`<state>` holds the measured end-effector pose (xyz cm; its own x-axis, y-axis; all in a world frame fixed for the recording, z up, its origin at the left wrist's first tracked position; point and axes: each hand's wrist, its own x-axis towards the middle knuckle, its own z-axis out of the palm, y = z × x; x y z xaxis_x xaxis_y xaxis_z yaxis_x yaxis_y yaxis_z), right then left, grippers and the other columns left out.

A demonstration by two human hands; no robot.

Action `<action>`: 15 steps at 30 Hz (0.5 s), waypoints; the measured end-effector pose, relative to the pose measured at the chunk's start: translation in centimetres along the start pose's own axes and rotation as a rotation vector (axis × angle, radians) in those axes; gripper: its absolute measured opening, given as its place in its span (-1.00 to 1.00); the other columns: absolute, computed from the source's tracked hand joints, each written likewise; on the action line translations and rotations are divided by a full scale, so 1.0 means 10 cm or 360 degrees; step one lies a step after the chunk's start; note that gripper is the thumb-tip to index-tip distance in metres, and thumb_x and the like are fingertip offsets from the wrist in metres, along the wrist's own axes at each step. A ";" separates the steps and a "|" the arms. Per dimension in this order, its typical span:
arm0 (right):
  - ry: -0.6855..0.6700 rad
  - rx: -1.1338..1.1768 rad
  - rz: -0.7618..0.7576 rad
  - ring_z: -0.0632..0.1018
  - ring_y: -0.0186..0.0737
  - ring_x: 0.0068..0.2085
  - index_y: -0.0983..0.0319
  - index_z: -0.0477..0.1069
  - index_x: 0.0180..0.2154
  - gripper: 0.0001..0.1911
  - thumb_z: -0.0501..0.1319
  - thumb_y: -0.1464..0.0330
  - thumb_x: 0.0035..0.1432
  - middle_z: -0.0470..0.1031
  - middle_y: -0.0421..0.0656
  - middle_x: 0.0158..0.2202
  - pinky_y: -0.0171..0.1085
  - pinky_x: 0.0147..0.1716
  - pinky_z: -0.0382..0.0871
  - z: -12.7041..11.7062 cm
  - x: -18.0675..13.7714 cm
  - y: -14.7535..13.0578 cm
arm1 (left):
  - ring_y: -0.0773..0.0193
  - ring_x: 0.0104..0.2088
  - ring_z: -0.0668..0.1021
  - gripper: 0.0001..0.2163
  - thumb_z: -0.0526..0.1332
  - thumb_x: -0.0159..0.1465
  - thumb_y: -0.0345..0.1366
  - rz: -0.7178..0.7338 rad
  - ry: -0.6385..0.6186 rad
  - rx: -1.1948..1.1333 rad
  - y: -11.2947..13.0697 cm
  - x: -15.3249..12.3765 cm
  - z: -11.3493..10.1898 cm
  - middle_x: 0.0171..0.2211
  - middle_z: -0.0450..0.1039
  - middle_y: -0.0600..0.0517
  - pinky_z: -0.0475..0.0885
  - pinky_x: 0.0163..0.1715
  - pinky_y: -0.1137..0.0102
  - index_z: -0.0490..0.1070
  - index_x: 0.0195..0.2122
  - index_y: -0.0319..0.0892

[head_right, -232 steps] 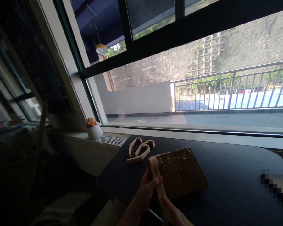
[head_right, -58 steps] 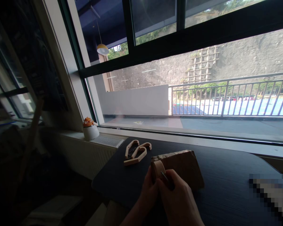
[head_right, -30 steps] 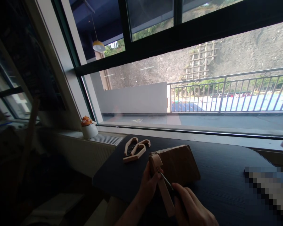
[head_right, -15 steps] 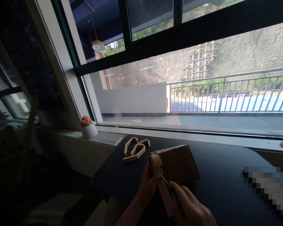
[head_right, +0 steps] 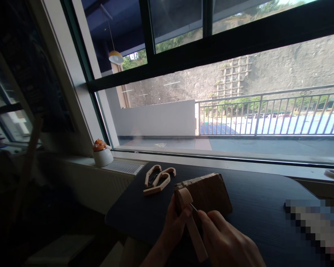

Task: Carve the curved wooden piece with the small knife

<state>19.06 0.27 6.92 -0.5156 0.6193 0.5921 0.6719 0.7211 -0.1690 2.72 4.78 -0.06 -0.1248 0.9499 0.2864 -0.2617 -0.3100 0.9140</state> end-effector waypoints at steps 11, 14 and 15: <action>0.0025 -0.0013 -0.0032 0.52 -0.40 -0.56 0.08 0.43 -0.21 -0.74 -0.03 0.34 0.23 0.51 -0.21 -0.38 -0.52 -0.64 0.33 -0.02 0.01 -0.06 | 0.23 -0.26 0.44 -0.63 0.28 0.11 -0.27 0.0042 0.0007 0.0018 -0.04 0.00 -0.02 -0.23 0.42 -0.02 0.36 -0.27 0.43 0.34 -0.04 -0.18; 0.0040 -0.0022 -0.0028 0.52 -0.40 -0.56 0.07 0.44 -0.22 -0.73 -0.03 0.33 0.23 0.51 -0.21 -0.39 -0.52 -0.67 0.31 -0.04 0.02 -0.07 | 0.24 -0.27 0.44 -0.61 0.28 0.10 -0.26 0.0016 0.0018 0.0006 -0.05 0.01 -0.02 -0.24 0.43 -0.01 0.36 -0.27 0.44 0.34 -0.03 -0.17; 0.0040 -0.0020 -0.0020 0.52 -0.40 -0.56 0.07 0.43 -0.22 -0.73 -0.03 0.34 0.22 0.51 -0.22 -0.39 -0.52 -0.67 0.31 -0.04 0.02 -0.07 | 0.24 -0.28 0.44 -0.61 0.28 0.10 -0.25 0.0010 0.0020 -0.0004 -0.05 0.01 -0.02 -0.24 0.43 -0.01 0.36 -0.27 0.44 0.33 -0.03 -0.17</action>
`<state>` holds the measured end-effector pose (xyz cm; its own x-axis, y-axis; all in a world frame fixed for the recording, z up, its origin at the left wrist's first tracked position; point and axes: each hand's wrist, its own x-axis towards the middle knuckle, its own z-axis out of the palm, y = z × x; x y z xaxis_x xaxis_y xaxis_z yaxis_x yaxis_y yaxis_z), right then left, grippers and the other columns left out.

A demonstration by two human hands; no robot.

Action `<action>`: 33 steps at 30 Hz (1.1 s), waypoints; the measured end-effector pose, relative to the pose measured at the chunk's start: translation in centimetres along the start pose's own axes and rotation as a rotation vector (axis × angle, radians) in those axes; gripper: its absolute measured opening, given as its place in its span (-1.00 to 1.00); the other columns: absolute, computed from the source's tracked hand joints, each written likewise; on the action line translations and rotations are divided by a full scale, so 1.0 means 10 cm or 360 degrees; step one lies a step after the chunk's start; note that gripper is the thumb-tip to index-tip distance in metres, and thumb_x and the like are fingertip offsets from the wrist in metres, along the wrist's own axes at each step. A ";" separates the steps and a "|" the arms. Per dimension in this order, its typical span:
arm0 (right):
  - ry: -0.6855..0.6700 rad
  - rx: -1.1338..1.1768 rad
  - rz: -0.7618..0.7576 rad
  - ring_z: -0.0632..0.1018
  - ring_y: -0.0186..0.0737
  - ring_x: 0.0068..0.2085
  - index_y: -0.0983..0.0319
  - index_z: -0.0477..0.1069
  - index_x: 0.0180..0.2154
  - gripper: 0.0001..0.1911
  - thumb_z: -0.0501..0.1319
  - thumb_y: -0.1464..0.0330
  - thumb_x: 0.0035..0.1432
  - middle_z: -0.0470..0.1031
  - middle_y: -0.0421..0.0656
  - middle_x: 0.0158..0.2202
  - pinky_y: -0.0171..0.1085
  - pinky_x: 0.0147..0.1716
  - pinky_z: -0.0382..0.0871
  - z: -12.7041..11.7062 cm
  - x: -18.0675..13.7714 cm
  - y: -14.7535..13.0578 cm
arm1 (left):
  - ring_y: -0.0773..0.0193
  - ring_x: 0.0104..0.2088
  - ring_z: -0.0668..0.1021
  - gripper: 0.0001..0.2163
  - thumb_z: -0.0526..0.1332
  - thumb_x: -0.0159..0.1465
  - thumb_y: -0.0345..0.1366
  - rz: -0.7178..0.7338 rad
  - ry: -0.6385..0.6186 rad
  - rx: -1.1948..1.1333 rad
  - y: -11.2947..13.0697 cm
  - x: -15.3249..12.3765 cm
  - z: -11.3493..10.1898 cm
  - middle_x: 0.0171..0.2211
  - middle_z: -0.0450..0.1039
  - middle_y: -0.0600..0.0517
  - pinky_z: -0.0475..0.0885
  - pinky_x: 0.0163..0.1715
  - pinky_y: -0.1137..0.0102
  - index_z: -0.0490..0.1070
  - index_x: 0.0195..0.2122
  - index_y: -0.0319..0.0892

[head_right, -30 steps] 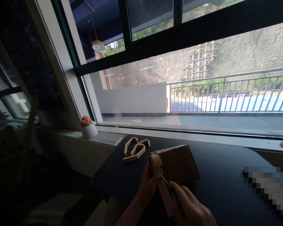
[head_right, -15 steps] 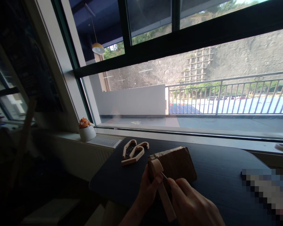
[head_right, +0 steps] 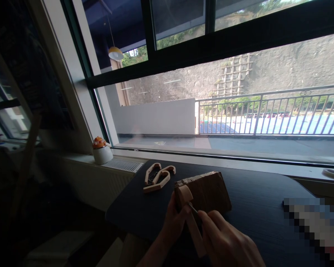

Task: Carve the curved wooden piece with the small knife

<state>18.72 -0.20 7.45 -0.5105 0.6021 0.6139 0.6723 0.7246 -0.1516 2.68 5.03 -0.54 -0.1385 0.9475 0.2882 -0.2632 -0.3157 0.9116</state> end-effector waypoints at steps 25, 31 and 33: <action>0.0059 -0.0097 0.0117 0.59 -0.29 -0.38 0.10 0.38 -0.12 -0.76 0.06 0.33 0.17 0.56 -0.19 -0.27 -0.46 -0.51 0.42 0.16 -0.10 0.15 | 0.28 -0.28 0.45 -0.64 0.29 0.12 -0.28 0.0018 -0.0033 -0.0065 -0.03 0.01 -0.01 -0.25 0.44 0.02 0.37 -0.28 0.45 0.34 -0.04 -0.16; 0.0142 -0.0111 0.0110 0.57 -0.30 -0.34 0.10 0.36 -0.15 -0.80 0.07 0.33 0.17 0.53 -0.22 -0.27 -0.44 -0.47 0.43 0.17 -0.12 0.15 | 0.25 -0.25 0.44 -0.65 0.28 0.13 -0.27 0.0035 -0.0056 -0.0069 -0.01 0.01 0.00 -0.23 0.44 -0.01 0.37 -0.24 0.43 0.34 -0.05 -0.17; 0.0179 -0.0181 0.0081 0.57 -0.31 -0.33 0.10 0.38 -0.16 -0.80 0.04 0.32 0.21 0.51 -0.21 -0.27 -0.45 -0.51 0.41 0.13 -0.11 0.13 | 0.23 -0.23 0.44 -0.65 0.27 0.14 -0.29 0.0051 -0.0074 -0.0052 0.00 0.01 0.00 -0.21 0.43 -0.02 0.37 -0.22 0.41 0.33 -0.03 -0.17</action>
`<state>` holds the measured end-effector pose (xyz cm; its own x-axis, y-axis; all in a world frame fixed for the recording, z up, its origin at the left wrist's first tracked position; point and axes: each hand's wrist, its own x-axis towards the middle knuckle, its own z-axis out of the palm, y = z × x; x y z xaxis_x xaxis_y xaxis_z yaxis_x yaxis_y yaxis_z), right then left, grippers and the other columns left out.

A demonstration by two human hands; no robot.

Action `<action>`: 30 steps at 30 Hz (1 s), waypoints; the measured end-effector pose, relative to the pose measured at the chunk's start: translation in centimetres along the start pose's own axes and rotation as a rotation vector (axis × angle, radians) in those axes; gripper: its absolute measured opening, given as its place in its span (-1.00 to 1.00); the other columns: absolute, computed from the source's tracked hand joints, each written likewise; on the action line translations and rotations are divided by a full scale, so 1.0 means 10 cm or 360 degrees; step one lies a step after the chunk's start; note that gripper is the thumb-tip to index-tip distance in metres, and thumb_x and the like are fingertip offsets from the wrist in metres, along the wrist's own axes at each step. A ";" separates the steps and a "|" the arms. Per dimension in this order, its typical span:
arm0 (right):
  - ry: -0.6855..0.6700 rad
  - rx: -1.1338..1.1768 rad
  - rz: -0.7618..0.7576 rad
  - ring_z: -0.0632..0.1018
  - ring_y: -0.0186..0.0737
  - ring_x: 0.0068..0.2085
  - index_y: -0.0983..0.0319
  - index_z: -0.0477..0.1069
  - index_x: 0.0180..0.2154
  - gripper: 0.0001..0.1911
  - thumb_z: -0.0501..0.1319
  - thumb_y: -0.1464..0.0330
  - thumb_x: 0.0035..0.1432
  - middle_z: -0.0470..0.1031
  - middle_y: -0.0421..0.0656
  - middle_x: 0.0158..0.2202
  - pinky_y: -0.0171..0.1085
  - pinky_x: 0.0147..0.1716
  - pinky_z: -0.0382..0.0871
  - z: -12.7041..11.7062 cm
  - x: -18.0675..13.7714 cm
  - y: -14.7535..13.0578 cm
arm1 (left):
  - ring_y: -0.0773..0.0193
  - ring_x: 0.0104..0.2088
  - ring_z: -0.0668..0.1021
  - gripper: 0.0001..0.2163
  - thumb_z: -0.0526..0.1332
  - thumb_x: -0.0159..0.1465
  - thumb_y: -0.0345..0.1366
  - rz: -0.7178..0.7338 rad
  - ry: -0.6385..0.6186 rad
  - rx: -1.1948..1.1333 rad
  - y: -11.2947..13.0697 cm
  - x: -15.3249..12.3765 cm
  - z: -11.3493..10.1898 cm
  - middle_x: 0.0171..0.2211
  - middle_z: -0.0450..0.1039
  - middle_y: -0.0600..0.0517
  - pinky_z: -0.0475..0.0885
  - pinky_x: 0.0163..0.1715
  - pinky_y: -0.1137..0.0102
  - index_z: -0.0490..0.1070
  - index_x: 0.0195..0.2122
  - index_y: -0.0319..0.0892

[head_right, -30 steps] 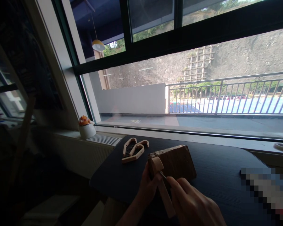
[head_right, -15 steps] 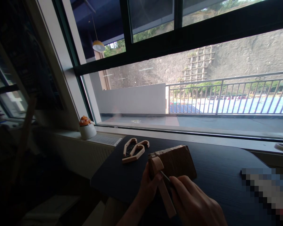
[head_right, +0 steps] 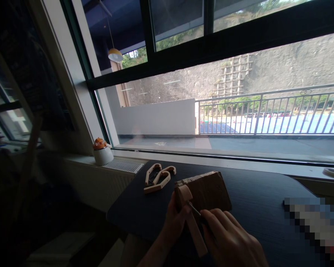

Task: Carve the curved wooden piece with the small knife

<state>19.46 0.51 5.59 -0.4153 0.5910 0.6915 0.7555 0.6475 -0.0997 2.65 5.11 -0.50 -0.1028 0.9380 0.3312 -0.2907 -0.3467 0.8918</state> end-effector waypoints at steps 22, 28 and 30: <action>0.0135 -0.0216 -0.0070 0.55 -0.35 -0.46 0.11 0.41 -0.27 -0.72 -0.06 0.25 0.27 0.50 -0.23 -0.39 -0.45 -0.66 0.32 0.00 -0.01 0.02 | 0.18 -0.16 0.44 -0.65 0.24 0.16 -0.32 0.0001 0.0005 0.0100 0.03 -0.01 -0.01 -0.16 0.42 -0.05 0.36 -0.16 0.36 0.29 -0.01 -0.20; 0.0148 -0.0203 -0.0052 0.58 -0.33 -0.38 0.14 0.33 -0.11 -0.75 -0.01 0.27 0.23 0.55 -0.21 -0.31 -0.46 -0.58 0.39 0.09 -0.04 0.04 | 0.18 -0.19 0.45 -0.63 0.25 0.15 -0.30 -0.0009 -0.0019 0.0061 0.03 0.00 -0.01 -0.17 0.43 -0.06 0.37 -0.18 0.36 0.29 -0.02 -0.21; 0.0092 -0.0150 -0.0040 0.58 -0.35 -0.38 0.13 0.32 -0.13 -0.77 0.00 0.30 0.20 0.55 -0.23 -0.30 -0.48 -0.57 0.40 0.11 -0.07 0.06 | 0.17 -0.18 0.45 -0.63 0.26 0.15 -0.29 -0.0017 -0.0007 0.0071 0.01 0.00 -0.01 -0.16 0.43 -0.06 0.38 -0.18 0.36 0.29 -0.01 -0.20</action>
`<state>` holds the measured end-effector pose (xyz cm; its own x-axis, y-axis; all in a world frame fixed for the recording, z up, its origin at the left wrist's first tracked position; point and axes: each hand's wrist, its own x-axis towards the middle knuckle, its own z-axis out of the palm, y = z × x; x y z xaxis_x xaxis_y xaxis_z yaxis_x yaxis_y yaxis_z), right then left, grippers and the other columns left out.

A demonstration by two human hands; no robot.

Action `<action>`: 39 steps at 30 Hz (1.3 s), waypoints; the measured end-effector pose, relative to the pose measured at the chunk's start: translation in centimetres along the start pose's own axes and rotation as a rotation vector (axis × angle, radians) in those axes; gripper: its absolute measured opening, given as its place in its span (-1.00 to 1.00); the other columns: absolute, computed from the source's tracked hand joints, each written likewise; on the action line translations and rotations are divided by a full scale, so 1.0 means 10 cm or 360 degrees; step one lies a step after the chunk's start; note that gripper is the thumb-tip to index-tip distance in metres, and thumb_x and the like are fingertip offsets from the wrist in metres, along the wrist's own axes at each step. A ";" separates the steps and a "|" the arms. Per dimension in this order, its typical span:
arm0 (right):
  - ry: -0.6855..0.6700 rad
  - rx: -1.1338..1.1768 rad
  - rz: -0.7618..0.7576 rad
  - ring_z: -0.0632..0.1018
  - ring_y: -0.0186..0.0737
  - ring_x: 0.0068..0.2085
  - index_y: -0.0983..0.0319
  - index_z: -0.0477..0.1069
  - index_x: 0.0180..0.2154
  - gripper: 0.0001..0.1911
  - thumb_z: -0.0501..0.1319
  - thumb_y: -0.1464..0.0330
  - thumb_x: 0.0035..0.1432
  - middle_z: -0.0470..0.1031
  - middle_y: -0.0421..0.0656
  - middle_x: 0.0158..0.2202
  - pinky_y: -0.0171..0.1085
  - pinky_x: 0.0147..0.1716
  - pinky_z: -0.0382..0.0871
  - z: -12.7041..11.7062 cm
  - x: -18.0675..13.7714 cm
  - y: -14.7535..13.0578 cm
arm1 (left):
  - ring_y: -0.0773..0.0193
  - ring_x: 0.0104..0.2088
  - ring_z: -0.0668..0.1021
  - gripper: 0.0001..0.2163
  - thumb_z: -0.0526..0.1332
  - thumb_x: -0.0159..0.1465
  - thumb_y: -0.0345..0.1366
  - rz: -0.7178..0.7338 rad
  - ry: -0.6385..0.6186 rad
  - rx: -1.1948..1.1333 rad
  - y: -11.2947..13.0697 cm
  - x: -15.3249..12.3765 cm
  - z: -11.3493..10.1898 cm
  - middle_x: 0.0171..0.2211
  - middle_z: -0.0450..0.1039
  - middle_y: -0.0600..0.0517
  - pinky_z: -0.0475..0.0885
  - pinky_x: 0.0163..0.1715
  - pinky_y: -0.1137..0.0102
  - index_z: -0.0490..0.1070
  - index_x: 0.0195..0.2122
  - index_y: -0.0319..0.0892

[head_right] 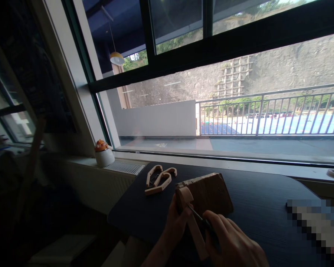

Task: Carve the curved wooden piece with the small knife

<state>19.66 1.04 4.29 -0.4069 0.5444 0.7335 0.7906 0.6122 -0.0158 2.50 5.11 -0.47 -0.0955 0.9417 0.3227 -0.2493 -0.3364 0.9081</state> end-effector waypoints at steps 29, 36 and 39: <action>0.0015 0.0062 -0.0083 0.58 -0.34 -0.42 0.15 0.38 -0.10 -0.73 0.00 0.33 0.22 0.56 -0.21 -0.35 -0.46 -0.56 0.40 -0.08 0.05 -0.04 | 0.17 -0.17 0.46 -0.57 0.28 0.12 -0.26 0.0002 0.0043 0.0018 -0.01 -0.01 -0.01 -0.14 0.43 -0.06 0.37 -0.19 0.38 0.30 0.02 -0.19; -0.0015 -0.0009 -0.0101 0.58 -0.32 -0.39 0.13 0.39 -0.15 -0.75 -0.01 0.35 0.20 0.55 -0.20 -0.30 -0.45 -0.55 0.40 -0.06 0.02 0.02 | 0.17 -0.18 0.45 -0.60 0.28 0.11 -0.27 0.0035 0.0043 0.0011 0.00 0.00 0.00 -0.18 0.43 -0.04 0.37 -0.18 0.37 0.32 -0.01 -0.18; 0.0011 -0.0054 -0.0138 0.57 -0.31 -0.41 0.14 0.42 -0.20 -0.73 -0.04 0.31 0.25 0.54 -0.18 -0.33 -0.43 -0.57 0.39 -0.09 0.04 0.00 | 0.16 -0.17 0.45 -0.58 0.28 0.11 -0.25 0.0010 0.0043 -0.0001 0.01 -0.01 0.01 -0.16 0.44 -0.05 0.37 -0.18 0.37 0.31 0.00 -0.18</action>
<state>19.90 0.81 5.20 -0.4716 0.4860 0.7358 0.7674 0.6373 0.0709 2.57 5.03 -0.37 -0.1232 0.9391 0.3208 -0.2492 -0.3422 0.9060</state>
